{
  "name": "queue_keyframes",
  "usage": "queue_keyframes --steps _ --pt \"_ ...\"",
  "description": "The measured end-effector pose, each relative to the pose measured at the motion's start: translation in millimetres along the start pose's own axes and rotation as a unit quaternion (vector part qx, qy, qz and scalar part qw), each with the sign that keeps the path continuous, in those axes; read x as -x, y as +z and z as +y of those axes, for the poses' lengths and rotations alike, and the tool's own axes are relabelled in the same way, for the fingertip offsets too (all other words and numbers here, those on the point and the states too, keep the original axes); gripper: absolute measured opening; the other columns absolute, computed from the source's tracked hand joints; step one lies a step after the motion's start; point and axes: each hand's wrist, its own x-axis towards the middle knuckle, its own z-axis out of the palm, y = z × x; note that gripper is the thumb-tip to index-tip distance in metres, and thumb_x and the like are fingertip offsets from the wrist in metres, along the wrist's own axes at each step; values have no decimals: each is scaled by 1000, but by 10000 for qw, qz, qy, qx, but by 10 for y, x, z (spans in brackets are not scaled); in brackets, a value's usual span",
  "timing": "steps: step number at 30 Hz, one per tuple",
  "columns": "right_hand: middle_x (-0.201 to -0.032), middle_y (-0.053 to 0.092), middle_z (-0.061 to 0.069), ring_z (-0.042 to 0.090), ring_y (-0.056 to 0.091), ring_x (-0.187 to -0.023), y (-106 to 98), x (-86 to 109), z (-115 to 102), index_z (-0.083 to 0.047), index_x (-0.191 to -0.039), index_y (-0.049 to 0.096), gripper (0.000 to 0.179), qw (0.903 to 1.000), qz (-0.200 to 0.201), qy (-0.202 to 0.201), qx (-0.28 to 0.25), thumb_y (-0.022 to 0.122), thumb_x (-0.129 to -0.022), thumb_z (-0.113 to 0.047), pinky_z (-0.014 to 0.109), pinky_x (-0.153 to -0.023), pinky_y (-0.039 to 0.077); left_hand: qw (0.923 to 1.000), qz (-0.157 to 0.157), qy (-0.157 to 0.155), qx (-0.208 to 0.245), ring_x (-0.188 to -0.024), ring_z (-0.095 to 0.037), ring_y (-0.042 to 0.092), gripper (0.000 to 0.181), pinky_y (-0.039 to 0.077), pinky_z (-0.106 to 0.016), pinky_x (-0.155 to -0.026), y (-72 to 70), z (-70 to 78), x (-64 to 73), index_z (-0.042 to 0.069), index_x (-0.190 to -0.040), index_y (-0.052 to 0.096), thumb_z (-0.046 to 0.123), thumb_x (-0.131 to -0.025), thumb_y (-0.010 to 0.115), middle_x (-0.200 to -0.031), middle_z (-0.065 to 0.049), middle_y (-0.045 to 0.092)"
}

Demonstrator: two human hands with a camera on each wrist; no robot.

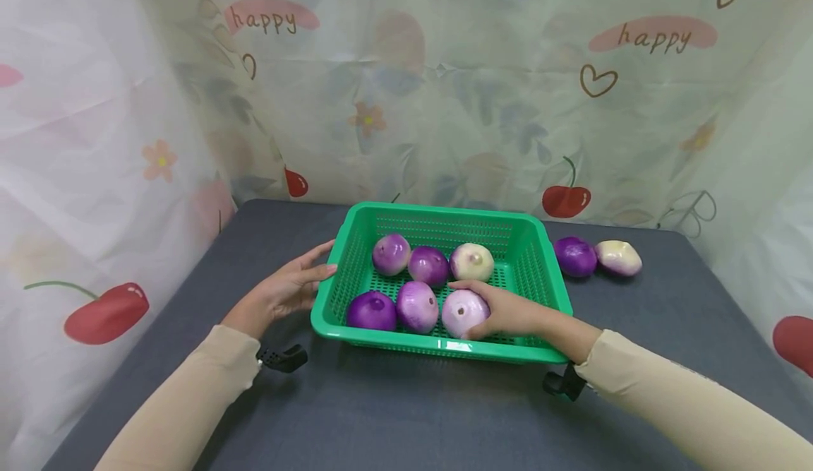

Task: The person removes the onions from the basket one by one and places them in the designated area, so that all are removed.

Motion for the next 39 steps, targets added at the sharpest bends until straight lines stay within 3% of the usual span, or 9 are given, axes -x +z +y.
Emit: queue_keyframes --steps 6,12,21,24,28,32,36,39 --pt "-133 47 21 31 56 -108 -84 87 -99 -9 -145 34 85 9982 559 43 -194 82 -76 -21 40 -85 51 10000 0 2 -33 -107 -25 64 71 53 -50 -87 -1 -3 4 29 -156 13 22 -100 56 -143 -20 40" --pt "-123 53 21 28 59 -104 -225 228 -195 -9 -134 27 81 9942 840 267 -617 83 -77 -23 34 -82 53 10000 51 -51 -22 -106 -23 65 73 53 -50 -87 3 -3 10 29 -156 12 23 -99 56 -145 -20 39" --pt "-129 47 17 32 50 -113 -512 479 -188 -19 -141 31 76 9845 1452 -23 -979 79 -81 -18 34 -81 54 10000 76 -53 -19 -107 -24 65 71 53 -50 -87 5 -11 12 29 -156 13 23 -99 56 -144 -20 40" --pt "-132 44 16 26 53 -112 -619 571 -148 -21 -143 30 75 9790 1654 -88 -1187 76 -84 -14 31 -81 54 10000 56 -31 -3 -107 -24 65 72 53 -50 -87 -2 -14 5 29 -156 13 24 -99 57 -145 -21 39" --pt "-133 39 9 18 51 -112 -748 674 -73 -24 -145 31 71 9620 1773 -338 -2047 67 -88 -1 31 -81 56 10000 48 -14 23 -107 -24 65 73 53 -50 -87 -9 -16 -2 29 -156 14 24 -98 58 -144 -20 41" --pt "-134 33 3 19 44 -115 -869 761 36 -24 -145 32 72 9333 1914 -572 -2984 61 -88 10 30 -81 57 10000 69 -6 18 -107 -25 65 71 53 -50 -87 -12 -16 -5 30 -156 15 23 -99 57 -142 -19 44" --pt "-137 28 -1 17 40 -118 -982 849 190 -25 -147 29 74 9152 2121 -666 -3363 57 -89 13 26 -82 55 10000 90 -9 -23 -107 -24 65 70 53 -49 -87 -12 -20 -10 30 -156 15 23 -99 56 -142 -20 44" --pt "-137 26 -3 15 40 -118 -1051 901 310 -26 -149 25 78 9083 2273 -602 -3460 57 -89 13 24 -83 55 9999 115 -16 -21 -108 -24 64 71 53 -49 -88 -5 -20 -7 30 -156 15 24 -99 57 -142 -19 44"
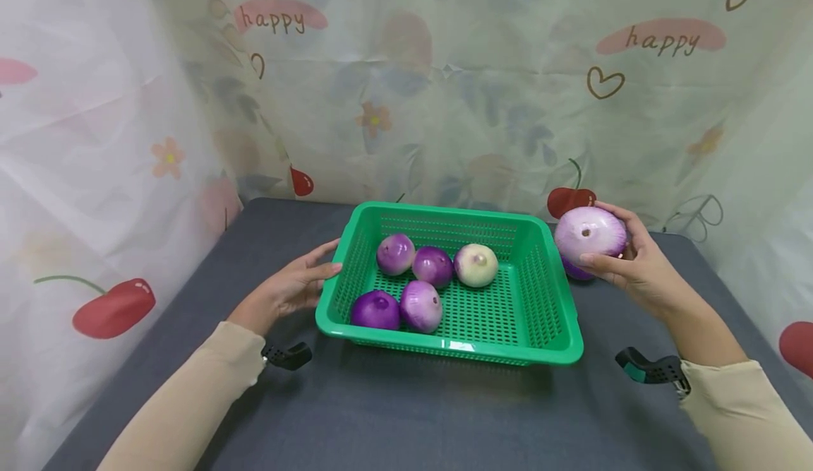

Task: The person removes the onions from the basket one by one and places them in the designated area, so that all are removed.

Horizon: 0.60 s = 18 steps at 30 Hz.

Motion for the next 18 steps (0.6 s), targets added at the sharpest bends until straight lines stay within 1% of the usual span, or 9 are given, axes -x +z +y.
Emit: queue_keyframes --steps 2,4,7,8,11,14,16,18 --pt "-136 24 -4 14 39 -117 -90 5 30 -28 -149 24 80 9999 96 41 -122 57 -89 13 25 -83 55 10000 -28 14 -31 -108 -23 64 72 53 -49 -88 4 4 4 29 -156 13 24 -99 57 -142 -19 43" --pt "-136 22 -3 16 37 -117 -181 8 65 -27 -149 23 80 9994 90 35 -345 55 -89 15 27 -82 56 10000 -33 20 -41 -107 -23 64 72 53 -49 -88 8 8 9 29 -156 13 24 -99 57 -143 -20 42" --pt "-135 20 -2 16 37 -116 -310 11 118 -27 -147 24 77 9976 108 41 -676 51 -91 17 31 -81 57 9999 -80 46 -72 -108 -23 64 72 53 -48 -88 11 12 16 29 -156 12 24 -99 56 -145 -22 40" --pt "-135 19 -2 15 39 -116 -354 11 134 -26 -147 23 74 9967 108 27 -809 49 -92 16 32 -81 57 10000 -66 42 -60 -108 -23 64 72 53 -48 -88 13 13 18 29 -156 13 24 -99 56 -145 -22 39" --pt "-134 18 -4 13 48 -109 -480 10 164 -27 -143 27 58 9909 169 75 -1332 44 -99 5 35 -80 57 9999 -99 66 -89 -109 -23 64 72 53 -48 -88 10 10 17 29 -156 11 24 -100 55 -147 -22 38" --pt "-135 19 -5 18 57 -103 -599 7 184 -27 -140 34 39 9795 160 167 -2000 37 -105 -12 41 -80 57 10000 -52 51 -56 -109 -24 64 71 53 -49 -87 11 5 9 30 -156 13 23 -99 56 -146 -21 39" --pt "-135 23 -5 20 59 -102 -666 8 196 -27 -138 39 34 9730 199 258 -2284 34 -106 -19 45 -80 57 9999 -51 62 -74 -109 -24 64 71 53 -49 -87 10 3 4 30 -156 13 23 -100 56 -145 -21 40" --pt "-135 25 -5 22 59 -102 -724 10 213 -27 -137 44 33 9690 261 359 -2432 33 -106 -22 49 -81 56 10000 -24 49 -59 -108 -24 64 70 53 -50 -87 13 1 1 30 -156 14 24 -99 56 -145 -20 40"
